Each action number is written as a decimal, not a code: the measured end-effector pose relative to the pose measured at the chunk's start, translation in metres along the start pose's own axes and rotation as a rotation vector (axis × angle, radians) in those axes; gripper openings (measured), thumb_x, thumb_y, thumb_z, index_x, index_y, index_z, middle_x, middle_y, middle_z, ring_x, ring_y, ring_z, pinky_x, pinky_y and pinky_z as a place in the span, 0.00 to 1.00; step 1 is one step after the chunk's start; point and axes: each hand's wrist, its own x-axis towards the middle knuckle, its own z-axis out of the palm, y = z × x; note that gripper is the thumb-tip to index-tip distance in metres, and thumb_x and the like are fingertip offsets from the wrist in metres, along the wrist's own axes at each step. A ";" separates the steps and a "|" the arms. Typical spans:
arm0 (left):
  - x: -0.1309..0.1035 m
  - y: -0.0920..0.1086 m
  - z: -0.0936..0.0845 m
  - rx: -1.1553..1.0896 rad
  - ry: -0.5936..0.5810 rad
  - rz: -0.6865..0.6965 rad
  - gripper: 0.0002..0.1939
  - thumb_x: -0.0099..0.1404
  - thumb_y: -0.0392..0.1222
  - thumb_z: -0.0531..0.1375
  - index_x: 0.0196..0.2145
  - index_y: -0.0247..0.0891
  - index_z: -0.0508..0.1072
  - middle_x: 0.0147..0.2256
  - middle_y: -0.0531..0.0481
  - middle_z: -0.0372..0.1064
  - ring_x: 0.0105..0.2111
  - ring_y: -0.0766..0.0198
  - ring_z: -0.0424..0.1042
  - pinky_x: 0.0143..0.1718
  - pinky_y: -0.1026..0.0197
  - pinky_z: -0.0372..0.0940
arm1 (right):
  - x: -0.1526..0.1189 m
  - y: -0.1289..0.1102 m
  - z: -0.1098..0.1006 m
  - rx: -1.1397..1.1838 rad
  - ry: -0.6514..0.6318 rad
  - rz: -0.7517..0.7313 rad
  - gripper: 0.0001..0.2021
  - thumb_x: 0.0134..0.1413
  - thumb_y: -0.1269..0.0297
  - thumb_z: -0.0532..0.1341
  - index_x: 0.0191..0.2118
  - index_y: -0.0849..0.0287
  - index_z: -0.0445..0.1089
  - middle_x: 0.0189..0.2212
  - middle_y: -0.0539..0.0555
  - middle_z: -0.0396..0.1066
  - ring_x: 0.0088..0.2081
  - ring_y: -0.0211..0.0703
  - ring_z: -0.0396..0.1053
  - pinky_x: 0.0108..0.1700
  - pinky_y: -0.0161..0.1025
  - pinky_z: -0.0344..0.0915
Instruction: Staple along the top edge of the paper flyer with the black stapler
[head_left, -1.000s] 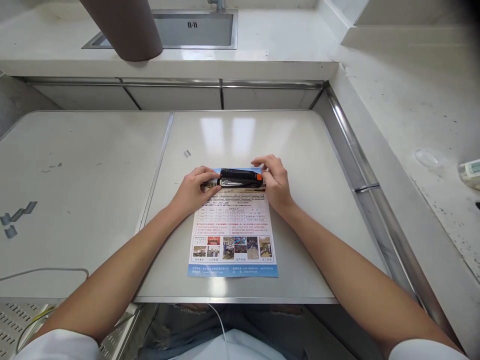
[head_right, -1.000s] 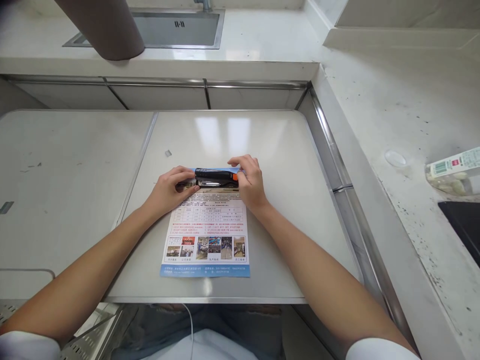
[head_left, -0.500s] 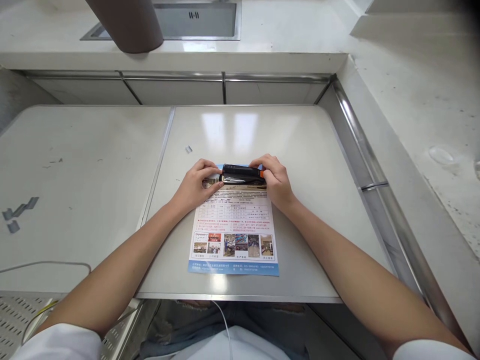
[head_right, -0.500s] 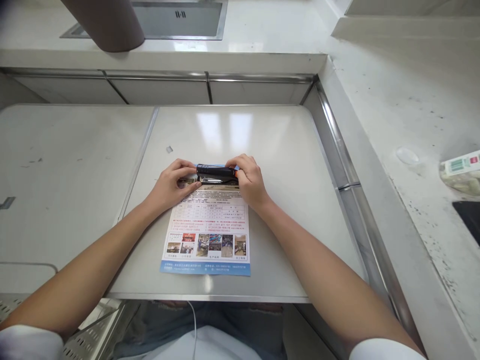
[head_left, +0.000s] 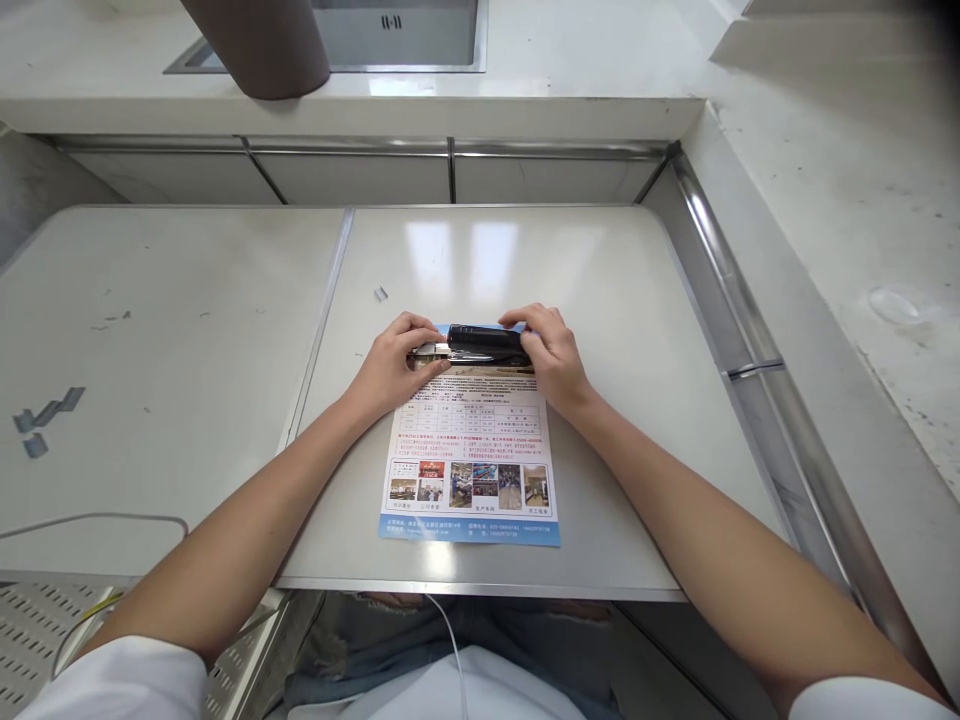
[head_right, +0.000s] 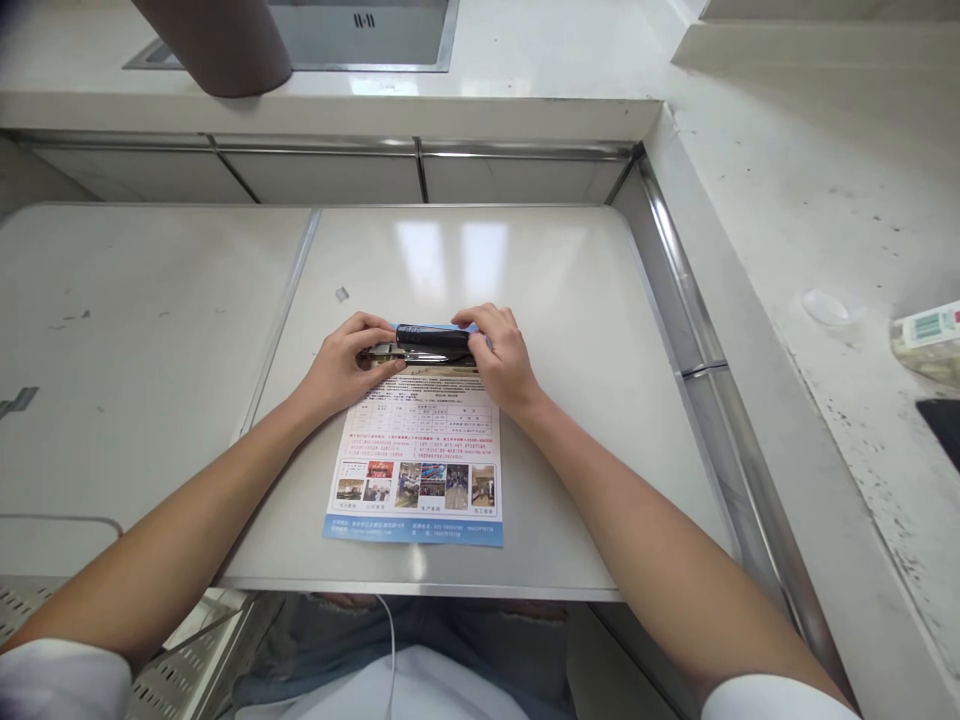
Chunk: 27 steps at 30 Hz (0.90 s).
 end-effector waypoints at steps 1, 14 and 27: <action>0.000 -0.001 0.000 -0.007 0.006 0.003 0.11 0.63 0.42 0.69 0.44 0.41 0.80 0.48 0.46 0.73 0.47 0.57 0.75 0.48 0.53 0.72 | -0.001 -0.001 0.000 -0.024 -0.021 -0.023 0.11 0.65 0.63 0.54 0.45 0.51 0.74 0.44 0.54 0.76 0.47 0.53 0.67 0.52 0.51 0.65; 0.001 0.014 -0.003 -0.494 0.222 -0.155 0.16 0.64 0.49 0.71 0.46 0.43 0.76 0.49 0.46 0.75 0.48 0.57 0.76 0.50 0.52 0.75 | -0.012 0.000 0.005 -0.120 0.064 -0.290 0.18 0.63 0.69 0.60 0.56 0.48 0.73 0.50 0.53 0.78 0.52 0.52 0.74 0.55 0.54 0.72; 0.003 0.017 -0.003 -1.260 -0.084 -0.547 0.14 0.69 0.47 0.68 0.46 0.34 0.77 0.49 0.40 0.79 0.47 0.57 0.81 0.51 0.59 0.77 | -0.023 -0.009 0.009 -0.434 0.115 -0.516 0.16 0.67 0.62 0.66 0.57 0.40 0.72 0.52 0.49 0.77 0.56 0.51 0.69 0.62 0.57 0.63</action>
